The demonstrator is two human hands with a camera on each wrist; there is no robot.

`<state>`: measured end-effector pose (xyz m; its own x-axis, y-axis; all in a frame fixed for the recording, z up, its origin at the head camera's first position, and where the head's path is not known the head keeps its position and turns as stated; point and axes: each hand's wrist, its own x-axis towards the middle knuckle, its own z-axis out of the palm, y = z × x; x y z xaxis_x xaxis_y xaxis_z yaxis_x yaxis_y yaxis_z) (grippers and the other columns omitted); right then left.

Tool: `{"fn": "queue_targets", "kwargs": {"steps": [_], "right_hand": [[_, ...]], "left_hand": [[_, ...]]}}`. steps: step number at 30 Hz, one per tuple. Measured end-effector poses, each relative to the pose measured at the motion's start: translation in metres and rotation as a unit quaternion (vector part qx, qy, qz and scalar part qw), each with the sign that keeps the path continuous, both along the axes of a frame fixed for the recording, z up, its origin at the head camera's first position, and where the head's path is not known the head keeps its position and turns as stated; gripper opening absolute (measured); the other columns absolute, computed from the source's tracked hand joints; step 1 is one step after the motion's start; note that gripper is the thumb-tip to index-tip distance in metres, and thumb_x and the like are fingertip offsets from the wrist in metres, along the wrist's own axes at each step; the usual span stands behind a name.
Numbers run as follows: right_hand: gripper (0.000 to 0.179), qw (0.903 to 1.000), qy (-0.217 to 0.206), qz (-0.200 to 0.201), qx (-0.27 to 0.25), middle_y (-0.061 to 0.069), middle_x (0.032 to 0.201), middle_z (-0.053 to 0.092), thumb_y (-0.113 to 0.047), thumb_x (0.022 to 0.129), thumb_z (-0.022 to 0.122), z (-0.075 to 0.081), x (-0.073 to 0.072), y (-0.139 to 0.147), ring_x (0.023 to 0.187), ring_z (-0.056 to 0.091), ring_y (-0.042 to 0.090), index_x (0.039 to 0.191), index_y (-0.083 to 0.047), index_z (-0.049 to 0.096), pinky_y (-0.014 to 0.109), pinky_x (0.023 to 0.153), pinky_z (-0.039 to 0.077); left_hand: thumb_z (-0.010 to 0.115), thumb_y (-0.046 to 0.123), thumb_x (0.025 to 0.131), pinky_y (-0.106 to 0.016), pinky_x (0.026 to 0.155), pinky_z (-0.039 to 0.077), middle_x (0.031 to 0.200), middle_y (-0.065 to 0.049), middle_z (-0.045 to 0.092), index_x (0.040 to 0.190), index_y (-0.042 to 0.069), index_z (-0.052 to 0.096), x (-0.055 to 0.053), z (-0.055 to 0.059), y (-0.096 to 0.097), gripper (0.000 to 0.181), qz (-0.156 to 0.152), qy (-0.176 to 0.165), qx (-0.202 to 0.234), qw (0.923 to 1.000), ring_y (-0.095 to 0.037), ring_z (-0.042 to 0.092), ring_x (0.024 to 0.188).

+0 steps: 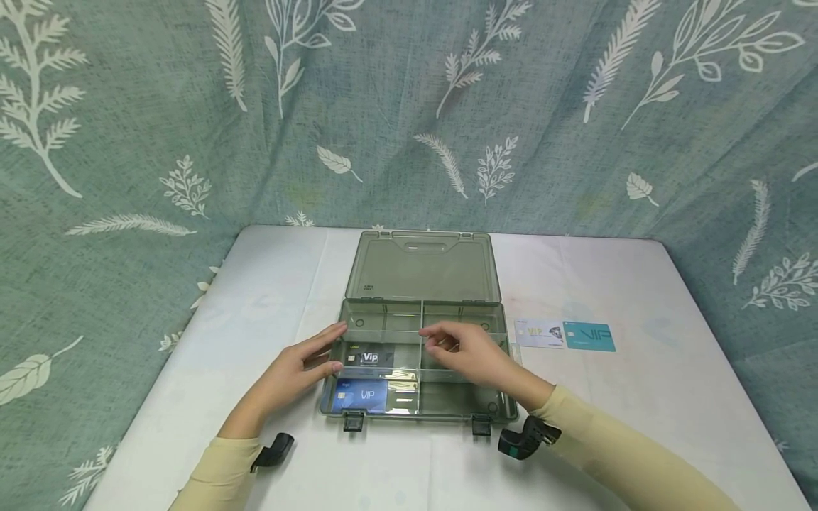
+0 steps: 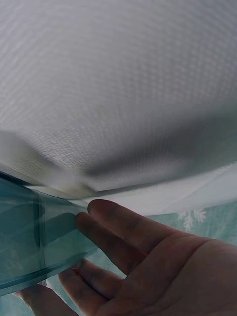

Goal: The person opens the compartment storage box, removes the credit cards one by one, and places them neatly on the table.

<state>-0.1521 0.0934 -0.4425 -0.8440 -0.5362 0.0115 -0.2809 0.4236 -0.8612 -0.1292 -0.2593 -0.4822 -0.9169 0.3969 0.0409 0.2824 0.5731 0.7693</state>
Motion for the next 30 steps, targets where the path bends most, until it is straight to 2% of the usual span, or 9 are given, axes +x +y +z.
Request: {"fn": "queue_targets", "kwargs": {"steps": [5, 9, 14, 17, 21, 26, 30], "right_hand": [[0.033, 0.9995, -0.024, 0.015, -0.015, 0.007, 0.113, 0.073, -0.016, 0.100, 0.066, 0.003, -0.001, -0.008, 0.095, 0.067, 0.012, 0.132, -0.008, 0.067, 0.025, 0.081, 0.060], [0.038, 0.9978, -0.052, 0.031, -0.029, 0.011, 0.122, 0.071, -0.018, 0.100, 0.065, 0.006, -0.003, -0.013, 0.105, 0.068, 0.015, 0.137, -0.008, 0.063, 0.026, 0.089, 0.059], [0.043, 0.9927, -0.102, 0.051, -0.040, 0.017, 0.131, 0.067, -0.018, 0.102, 0.062, 0.011, -0.007, -0.018, 0.113, 0.067, 0.020, 0.142, -0.002, 0.057, 0.029, 0.095, 0.058], [0.047, 0.9829, -0.160, 0.058, -0.070, 0.025, 0.135, 0.062, -0.014, 0.103, 0.060, 0.013, -0.011, -0.021, 0.114, 0.068, 0.026, 0.144, 0.007, 0.051, 0.035, 0.098, 0.059], [0.053, 0.9649, -0.233, 0.076, -0.094, 0.030, 0.142, 0.054, -0.016, 0.104, 0.059, 0.017, -0.016, -0.025, 0.120, 0.064, 0.035, 0.147, 0.012, 0.043, 0.043, 0.104, 0.054], [0.065, 0.9500, -0.285, 0.098, -0.080, 0.024, 0.149, 0.048, -0.025, 0.104, 0.060, 0.019, -0.019, -0.028, 0.130, 0.057, 0.036, 0.153, 0.009, 0.034, 0.042, 0.112, 0.048], [0.067, 0.9364, -0.327, 0.090, -0.091, 0.025, 0.154, 0.043, -0.026, 0.105, 0.058, 0.021, -0.021, -0.033, 0.136, 0.051, 0.039, 0.154, 0.011, 0.030, 0.041, 0.115, 0.044]], "left_hand": [[0.071, 0.028, 0.097, -0.044, 0.111, 0.044, 0.163, -0.009, 0.035, 0.155, 0.010, 0.044, 0.000, -0.001, 0.001, 0.067, -0.004, 0.017, -0.006, 0.9998, -0.034, 0.045, 0.141], [0.071, 0.029, 0.097, -0.046, 0.111, 0.043, 0.162, -0.009, 0.036, 0.155, 0.010, 0.044, 0.000, -0.001, 0.002, 0.067, -0.003, 0.023, -0.011, 0.9997, -0.034, 0.045, 0.141], [0.070, 0.028, 0.097, -0.045, 0.111, 0.044, 0.162, -0.009, 0.036, 0.155, 0.010, 0.045, 0.000, 0.000, 0.002, 0.066, -0.002, 0.026, -0.009, 0.9996, -0.034, 0.044, 0.141], [0.071, 0.027, 0.097, -0.044, 0.111, 0.044, 0.162, -0.009, 0.036, 0.154, 0.011, 0.045, 0.000, 0.001, 0.002, 0.065, -0.001, 0.026, -0.003, 0.9997, -0.034, 0.045, 0.141], [0.071, 0.026, 0.097, -0.043, 0.110, 0.045, 0.162, -0.010, 0.036, 0.154, 0.011, 0.046, 0.000, 0.000, 0.001, 0.064, 0.001, 0.024, 0.003, 0.9997, -0.035, 0.045, 0.140], [0.071, 0.027, 0.097, -0.042, 0.111, 0.044, 0.162, -0.010, 0.036, 0.155, 0.011, 0.045, 0.000, -0.002, 0.001, 0.065, 0.001, 0.016, 0.001, 0.9999, -0.033, 0.045, 0.141], [0.072, 0.028, 0.096, -0.039, 0.111, 0.044, 0.163, -0.008, 0.035, 0.155, 0.012, 0.045, 0.000, -0.003, 0.000, 0.067, 0.001, 0.005, 0.007, 1.0000, -0.030, 0.044, 0.142]]}}
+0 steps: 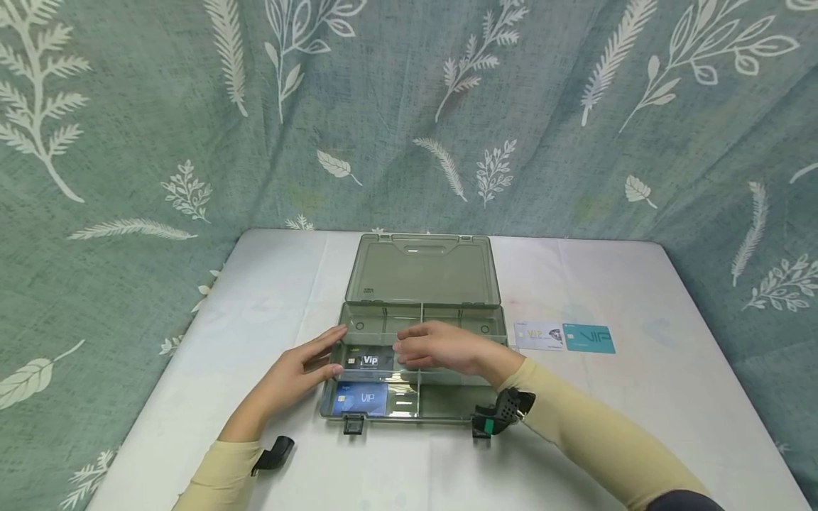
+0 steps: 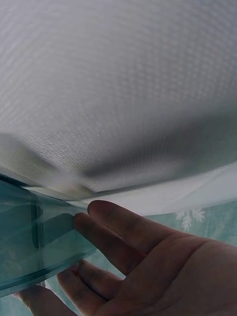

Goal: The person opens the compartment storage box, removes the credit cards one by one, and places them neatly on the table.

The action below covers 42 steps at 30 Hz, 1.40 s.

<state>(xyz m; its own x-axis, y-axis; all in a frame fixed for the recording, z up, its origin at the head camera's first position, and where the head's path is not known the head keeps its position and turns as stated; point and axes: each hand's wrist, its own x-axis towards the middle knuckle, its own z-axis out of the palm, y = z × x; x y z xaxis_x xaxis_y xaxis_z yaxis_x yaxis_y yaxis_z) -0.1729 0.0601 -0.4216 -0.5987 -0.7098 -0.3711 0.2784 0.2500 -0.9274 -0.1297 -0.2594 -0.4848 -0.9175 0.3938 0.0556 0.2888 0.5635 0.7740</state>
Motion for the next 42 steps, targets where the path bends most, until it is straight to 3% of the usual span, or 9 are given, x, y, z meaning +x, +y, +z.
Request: {"fn": "queue_targets", "kwargs": {"steps": [6, 12, 27, 42], "right_hand": [[0.073, 0.9999, -0.006, 0.003, 0.012, 0.028, 0.157, 0.036, -0.025, 0.104, 0.060, -0.003, -0.001, -0.012, 0.139, 0.045, 0.042, 0.154, 0.015, 0.024, 0.044, 0.117, 0.041], [0.079, 0.9985, -0.049, -0.020, 0.016, 0.029, 0.155, 0.038, -0.027, 0.100, 0.065, -0.005, 0.000, -0.024, 0.142, 0.039, 0.046, 0.153, 0.016, 0.023, 0.046, 0.120, 0.037], [0.067, 0.9959, -0.086, -0.026, -0.015, 0.034, 0.159, 0.025, -0.016, 0.102, 0.057, -0.014, -0.005, -0.041, 0.146, 0.029, 0.050, 0.148, 0.022, 0.026, 0.051, 0.123, 0.028], [0.064, 0.9972, -0.068, -0.027, -0.017, 0.034, 0.155, 0.033, -0.015, 0.103, 0.054, -0.016, -0.002, -0.041, 0.146, 0.032, 0.047, 0.148, 0.021, 0.028, 0.048, 0.122, 0.032]], "left_hand": [[0.073, 0.027, 0.096, -0.038, 0.111, 0.044, 0.163, -0.007, 0.035, 0.155, 0.013, 0.045, 0.000, 0.000, 0.000, 0.067, 0.001, -0.004, 0.004, 1.0000, -0.028, 0.044, 0.142], [0.072, 0.028, 0.096, -0.038, 0.111, 0.045, 0.163, -0.007, 0.035, 0.155, 0.012, 0.045, 0.000, 0.000, 0.000, 0.067, 0.001, -0.010, 0.009, 0.9999, -0.028, 0.044, 0.142], [0.072, 0.026, 0.096, -0.037, 0.111, 0.045, 0.163, -0.008, 0.035, 0.155, 0.011, 0.045, -0.001, 0.000, 0.001, 0.066, 0.001, -0.005, 0.008, 1.0000, -0.029, 0.044, 0.142], [0.071, 0.026, 0.097, -0.039, 0.112, 0.044, 0.163, -0.008, 0.035, 0.155, 0.011, 0.044, 0.000, 0.000, 0.001, 0.066, 0.001, -0.005, 0.004, 1.0000, -0.029, 0.043, 0.142]]}}
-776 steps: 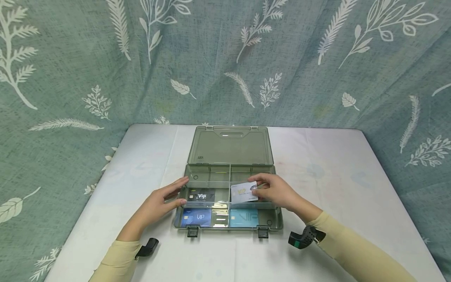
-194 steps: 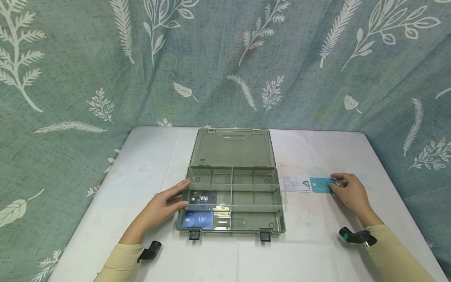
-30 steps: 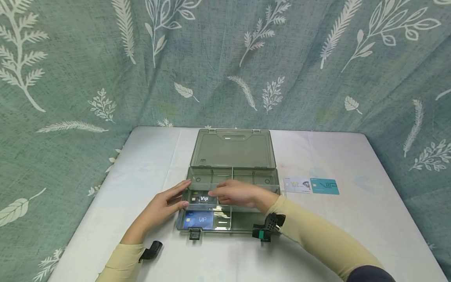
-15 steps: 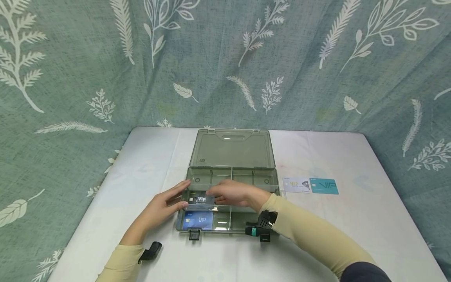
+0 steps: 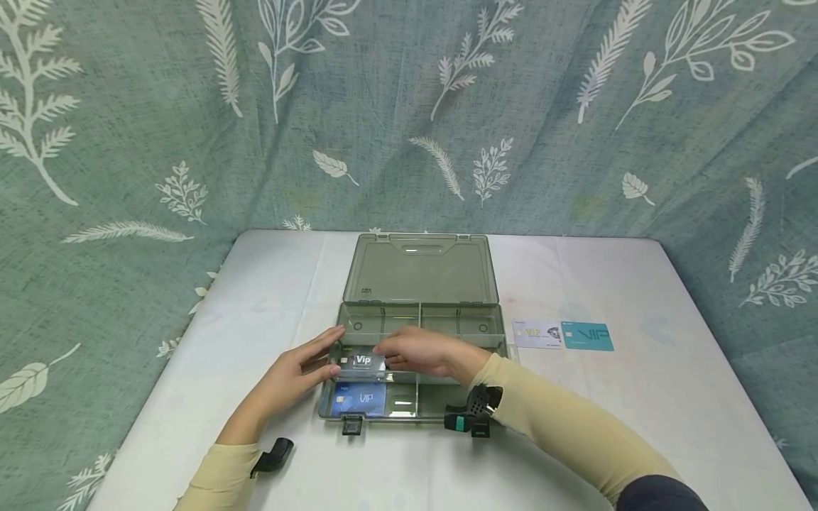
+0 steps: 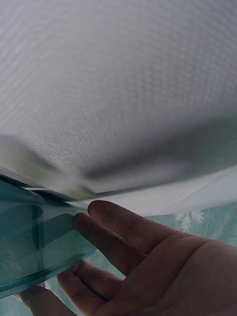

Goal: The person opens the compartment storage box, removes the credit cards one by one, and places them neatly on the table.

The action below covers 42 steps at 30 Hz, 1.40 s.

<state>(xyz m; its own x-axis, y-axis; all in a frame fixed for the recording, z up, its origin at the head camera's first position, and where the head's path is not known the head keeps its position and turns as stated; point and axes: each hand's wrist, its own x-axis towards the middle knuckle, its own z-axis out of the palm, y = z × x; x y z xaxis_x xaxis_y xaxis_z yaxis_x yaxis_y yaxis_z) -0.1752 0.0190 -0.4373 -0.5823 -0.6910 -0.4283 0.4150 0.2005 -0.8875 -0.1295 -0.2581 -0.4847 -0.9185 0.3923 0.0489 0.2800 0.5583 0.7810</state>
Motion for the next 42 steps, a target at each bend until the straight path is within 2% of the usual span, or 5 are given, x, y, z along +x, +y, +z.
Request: {"fn": "queue_targets", "kwargs": {"steps": [4, 13, 22, 32, 42], "right_hand": [[0.065, 1.0000, 0.008, 0.002, 0.000, 0.034, 0.155, 0.034, -0.016, 0.104, 0.053, 0.002, 0.002, 0.001, 0.146, 0.031, 0.047, 0.149, 0.021, 0.025, 0.048, 0.123, 0.031], [0.065, 0.9999, 0.007, -0.009, -0.011, 0.034, 0.156, 0.031, -0.014, 0.104, 0.053, 0.015, 0.004, 0.004, 0.145, 0.034, 0.046, 0.150, 0.020, 0.024, 0.048, 0.121, 0.033], [0.065, 0.9983, 0.054, 0.023, -0.003, 0.030, 0.161, 0.025, -0.017, 0.106, 0.051, 0.023, 0.005, 0.007, 0.144, 0.038, 0.042, 0.154, 0.016, 0.021, 0.047, 0.121, 0.034], [0.056, 0.9937, 0.110, 0.018, 0.011, 0.025, 0.154, 0.043, -0.014, 0.107, 0.051, 0.031, 0.007, 0.003, 0.139, 0.047, 0.036, 0.154, 0.008, 0.032, 0.039, 0.115, 0.045], [0.051, 0.9901, 0.140, 0.000, 0.005, 0.020, 0.141, 0.059, -0.006, 0.103, 0.053, 0.021, 0.004, -0.004, 0.131, 0.057, 0.032, 0.151, 0.007, 0.041, 0.034, 0.106, 0.053]], "left_hand": [[0.072, 0.026, 0.097, -0.040, 0.111, 0.044, 0.163, -0.007, 0.035, 0.155, 0.012, 0.044, 0.000, 0.001, 0.000, 0.066, 0.001, 0.000, 0.000, 1.0000, -0.030, 0.046, 0.140], [0.072, 0.027, 0.096, -0.038, 0.111, 0.045, 0.163, -0.008, 0.035, 0.155, 0.011, 0.044, -0.001, 0.001, -0.001, 0.066, 0.001, -0.001, 0.005, 1.0000, -0.030, 0.042, 0.143], [0.072, 0.027, 0.097, -0.036, 0.110, 0.046, 0.163, -0.008, 0.035, 0.155, 0.011, 0.044, -0.001, -0.001, -0.002, 0.067, -0.002, -0.004, 0.008, 1.0000, -0.029, 0.042, 0.143], [0.072, 0.026, 0.097, -0.037, 0.110, 0.047, 0.163, -0.009, 0.034, 0.155, 0.010, 0.044, -0.003, -0.004, -0.002, 0.067, -0.008, -0.003, 0.011, 0.9999, -0.029, 0.042, 0.143], [0.072, 0.025, 0.097, -0.038, 0.110, 0.046, 0.164, -0.010, 0.033, 0.156, 0.013, 0.043, -0.002, -0.004, -0.002, 0.067, -0.011, -0.007, 0.018, 0.9998, -0.029, 0.042, 0.143]]}}
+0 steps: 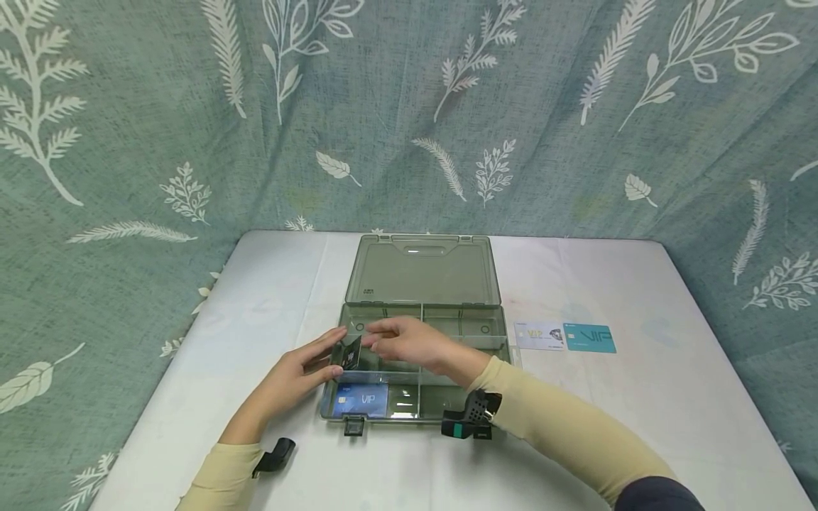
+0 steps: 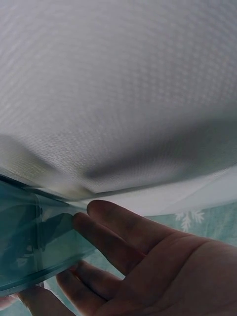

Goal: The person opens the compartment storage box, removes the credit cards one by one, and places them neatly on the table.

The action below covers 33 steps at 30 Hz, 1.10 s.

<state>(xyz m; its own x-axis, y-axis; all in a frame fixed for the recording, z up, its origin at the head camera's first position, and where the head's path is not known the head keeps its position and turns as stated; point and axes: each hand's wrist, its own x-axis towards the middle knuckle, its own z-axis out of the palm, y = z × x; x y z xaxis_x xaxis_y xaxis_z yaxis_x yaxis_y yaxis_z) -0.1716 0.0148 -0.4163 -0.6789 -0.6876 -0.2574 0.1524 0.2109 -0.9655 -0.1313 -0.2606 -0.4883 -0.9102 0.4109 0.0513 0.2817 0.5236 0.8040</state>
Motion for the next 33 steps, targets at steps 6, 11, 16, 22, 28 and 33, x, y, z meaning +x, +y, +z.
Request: {"fn": "queue_targets", "kwargs": {"steps": [6, 11, 16, 22, 28, 33], "right_hand": [[0.049, 0.9998, 0.014, -0.016, 0.004, 0.017, 0.131, 0.065, -0.004, 0.102, 0.058, -0.013, -0.003, -0.007, 0.114, 0.067, 0.032, 0.149, 0.003, 0.046, 0.033, 0.096, 0.059], [0.051, 0.9985, 0.049, -0.017, 0.018, 0.016, 0.124, 0.067, -0.007, 0.100, 0.064, -0.022, -0.003, -0.012, 0.099, 0.072, 0.028, 0.149, -0.001, 0.050, 0.031, 0.084, 0.063], [0.052, 0.9945, 0.096, -0.022, 0.036, 0.016, 0.122, 0.069, -0.011, 0.098, 0.069, -0.031, -0.004, -0.017, 0.090, 0.074, 0.022, 0.146, -0.002, 0.053, 0.028, 0.076, 0.064], [0.045, 0.9892, 0.130, -0.036, 0.058, 0.011, 0.117, 0.072, -0.014, 0.096, 0.073, -0.036, -0.003, -0.022, 0.078, 0.072, 0.011, 0.138, -0.006, 0.062, 0.026, 0.070, 0.063], [0.043, 0.9910, 0.117, -0.040, 0.051, 0.011, 0.114, 0.074, -0.010, 0.095, 0.073, -0.035, -0.003, -0.023, 0.077, 0.073, 0.013, 0.137, -0.005, 0.062, 0.027, 0.068, 0.063], [0.042, 0.9929, 0.102, -0.044, 0.041, 0.013, 0.111, 0.075, -0.006, 0.094, 0.073, -0.035, -0.004, -0.025, 0.078, 0.074, 0.018, 0.134, -0.001, 0.063, 0.027, 0.068, 0.064]], "left_hand": [[0.072, 0.025, 0.097, -0.039, 0.110, 0.047, 0.164, -0.011, 0.033, 0.156, 0.011, 0.043, 0.001, 0.000, 0.001, 0.067, -0.002, 0.002, 0.001, 1.0000, -0.030, 0.043, 0.143], [0.071, 0.026, 0.097, -0.039, 0.109, 0.048, 0.164, -0.010, 0.033, 0.156, 0.013, 0.043, 0.001, 0.000, 0.000, 0.067, 0.001, 0.001, -0.002, 1.0000, -0.030, 0.045, 0.141], [0.072, 0.024, 0.096, -0.040, 0.109, 0.048, 0.164, -0.010, 0.034, 0.155, 0.011, 0.044, 0.001, 0.000, 0.000, 0.067, -0.002, 0.005, 0.003, 1.0000, -0.031, 0.046, 0.140], [0.072, 0.024, 0.097, -0.041, 0.108, 0.049, 0.164, -0.012, 0.033, 0.156, 0.011, 0.043, 0.001, 0.000, 0.000, 0.067, -0.004, 0.004, 0.004, 1.0000, -0.033, 0.048, 0.139], [0.072, 0.024, 0.097, -0.042, 0.108, 0.049, 0.164, -0.012, 0.033, 0.155, 0.010, 0.043, 0.001, 0.001, -0.001, 0.067, -0.004, 0.004, 0.004, 1.0000, -0.034, 0.050, 0.137], [0.071, 0.025, 0.097, -0.042, 0.108, 0.049, 0.164, -0.013, 0.033, 0.156, 0.013, 0.043, 0.001, 0.001, -0.001, 0.067, -0.004, 0.004, 0.003, 1.0000, -0.034, 0.049, 0.138]]}}
